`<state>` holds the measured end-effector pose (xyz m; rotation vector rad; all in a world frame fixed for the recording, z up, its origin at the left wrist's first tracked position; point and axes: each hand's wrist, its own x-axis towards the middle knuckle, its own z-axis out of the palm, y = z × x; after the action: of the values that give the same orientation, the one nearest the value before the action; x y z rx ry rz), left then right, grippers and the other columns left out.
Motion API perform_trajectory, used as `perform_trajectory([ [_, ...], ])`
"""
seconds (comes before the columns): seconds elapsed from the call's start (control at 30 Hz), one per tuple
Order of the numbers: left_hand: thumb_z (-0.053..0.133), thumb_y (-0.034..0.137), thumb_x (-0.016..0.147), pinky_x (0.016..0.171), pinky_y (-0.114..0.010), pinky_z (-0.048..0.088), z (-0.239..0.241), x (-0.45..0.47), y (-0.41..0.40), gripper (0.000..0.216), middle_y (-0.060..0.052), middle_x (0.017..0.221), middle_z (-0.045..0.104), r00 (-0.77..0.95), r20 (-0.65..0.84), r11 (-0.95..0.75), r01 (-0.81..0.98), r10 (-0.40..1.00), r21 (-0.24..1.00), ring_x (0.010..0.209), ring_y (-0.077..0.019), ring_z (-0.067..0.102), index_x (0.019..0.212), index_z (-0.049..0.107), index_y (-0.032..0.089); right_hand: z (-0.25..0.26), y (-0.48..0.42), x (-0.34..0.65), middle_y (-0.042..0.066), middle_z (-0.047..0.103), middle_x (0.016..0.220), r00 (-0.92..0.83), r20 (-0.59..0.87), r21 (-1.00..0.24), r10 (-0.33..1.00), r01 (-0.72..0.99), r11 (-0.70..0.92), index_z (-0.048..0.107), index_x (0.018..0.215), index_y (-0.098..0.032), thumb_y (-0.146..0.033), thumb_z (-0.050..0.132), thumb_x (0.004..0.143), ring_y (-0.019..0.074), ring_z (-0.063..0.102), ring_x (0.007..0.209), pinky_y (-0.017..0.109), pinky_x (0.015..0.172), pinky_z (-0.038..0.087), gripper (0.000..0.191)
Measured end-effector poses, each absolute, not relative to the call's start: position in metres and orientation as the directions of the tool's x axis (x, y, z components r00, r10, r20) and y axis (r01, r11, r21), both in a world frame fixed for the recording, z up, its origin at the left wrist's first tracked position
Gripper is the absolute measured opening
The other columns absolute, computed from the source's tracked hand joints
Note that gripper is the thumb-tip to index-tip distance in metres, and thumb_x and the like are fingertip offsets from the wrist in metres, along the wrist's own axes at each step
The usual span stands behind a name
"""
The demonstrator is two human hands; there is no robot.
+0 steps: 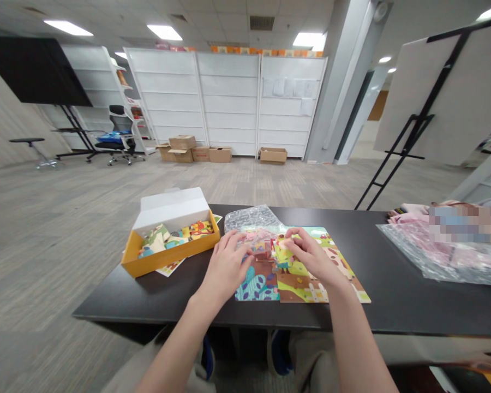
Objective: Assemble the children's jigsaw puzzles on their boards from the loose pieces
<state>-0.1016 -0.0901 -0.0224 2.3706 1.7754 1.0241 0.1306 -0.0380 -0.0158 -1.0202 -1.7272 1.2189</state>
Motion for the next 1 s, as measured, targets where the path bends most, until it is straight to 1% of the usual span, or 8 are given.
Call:
perform_trajectory([
  [0.07,0.060,0.023,0.093,0.111,-0.055,0.041,-0.026,-0.101,-0.088,0.016,-0.011,0.137,0.062,0.186,0.408,-0.314,0.909,0.894,0.273,0.137,-0.0336,0.045,0.104,0.071,0.021,-0.017,-0.034,0.131,-0.003,0.051,0.074,-0.352,0.152,-0.958,0.924,0.179,0.225,0.057,0.093,-0.022,-0.053,0.058,0.092,0.0119,0.045,0.064,0.025,0.058,0.037,0.031],
  [0.13,0.057,0.024,0.095,0.110,-0.054,0.042,-0.029,-0.098,-0.086,0.026,-0.012,0.133,0.065,0.198,0.365,-0.300,0.920,0.910,0.251,0.132,-0.0323,0.051,0.117,0.068,0.018,-0.017,-0.032,0.130,-0.001,0.053,0.077,-0.327,0.143,-0.958,0.934,0.191,0.214,0.059,0.091,-0.021,-0.054,0.059,0.090,0.0120,0.046,0.065,0.025,0.059,0.038,0.033],
  [0.4,0.044,0.017,0.095,0.115,-0.047,0.041,-0.037,-0.094,-0.081,0.046,-0.015,0.146,0.052,0.165,0.482,-0.398,0.808,0.861,0.434,0.136,-0.0273,0.049,0.141,0.049,0.014,-0.016,-0.033,0.114,0.001,0.060,0.084,-0.355,0.085,-0.962,0.931,0.213,0.169,0.063,0.108,-0.020,-0.059,0.059,0.088,0.0136,0.052,0.068,0.026,0.061,0.044,0.044],
  [0.6,0.043,0.018,0.094,0.118,-0.045,0.038,-0.043,-0.093,-0.085,0.051,-0.017,0.150,0.047,0.219,0.496,-0.465,0.761,0.840,0.452,0.141,-0.0259,0.044,0.145,0.043,0.012,-0.021,-0.033,0.096,-0.004,0.057,0.070,-0.518,0.019,-0.966,0.855,0.211,0.150,0.048,0.138,-0.022,-0.046,0.062,0.090,0.0144,0.056,0.060,0.028,0.060,0.049,0.056],
  [0.7,0.046,0.019,0.093,0.116,-0.047,0.039,-0.042,-0.094,-0.087,0.052,-0.016,0.150,0.047,0.224,0.472,-0.429,0.816,0.853,0.387,0.140,-0.0281,0.044,0.145,0.043,0.013,-0.020,-0.036,0.100,0.003,0.069,0.089,-0.530,-0.053,-0.959,0.847,0.263,0.105,0.036,0.151,-0.025,-0.042,0.064,0.089,0.0169,0.063,0.068,0.032,0.063,0.055,0.069],
  [0.83,0.051,0.019,0.091,0.115,-0.049,0.039,-0.040,-0.095,-0.088,0.053,-0.014,0.151,0.048,0.199,0.433,-0.348,0.888,0.879,0.300,0.140,-0.0302,0.042,0.144,0.046,0.015,-0.013,-0.041,0.117,0.009,0.064,0.130,-0.501,0.029,-0.978,0.865,0.163,0.127,0.045,0.145,-0.028,-0.046,0.063,0.090,0.0222,0.067,0.107,0.040,0.089,0.058,0.061],
  [0.93,0.053,0.022,0.093,0.113,-0.050,0.040,-0.034,-0.098,-0.089,0.048,-0.014,0.148,0.052,0.150,0.431,-0.288,0.917,0.890,0.275,0.138,-0.0312,0.044,0.140,0.050,0.015,-0.003,-0.046,0.135,0.009,0.066,0.129,-0.505,0.060,-0.973,0.861,0.163,0.163,0.057,0.133,-0.025,-0.048,0.064,0.090,0.0231,0.064,0.116,0.040,0.098,0.054,0.050],
  [1.0,0.055,0.027,0.094,0.110,-0.051,0.041,-0.028,-0.099,-0.092,0.041,-0.015,0.144,0.055,0.115,0.470,-0.270,0.923,0.875,0.276,0.134,-0.0321,0.047,0.134,0.055,0.016,0.000,-0.047,0.148,0.010,0.069,0.121,-0.483,0.062,-0.966,0.874,0.193,0.175,0.063,0.123,-0.022,-0.050,0.064,0.090,0.0227,0.066,0.108,0.037,0.090,0.056,0.043],
])
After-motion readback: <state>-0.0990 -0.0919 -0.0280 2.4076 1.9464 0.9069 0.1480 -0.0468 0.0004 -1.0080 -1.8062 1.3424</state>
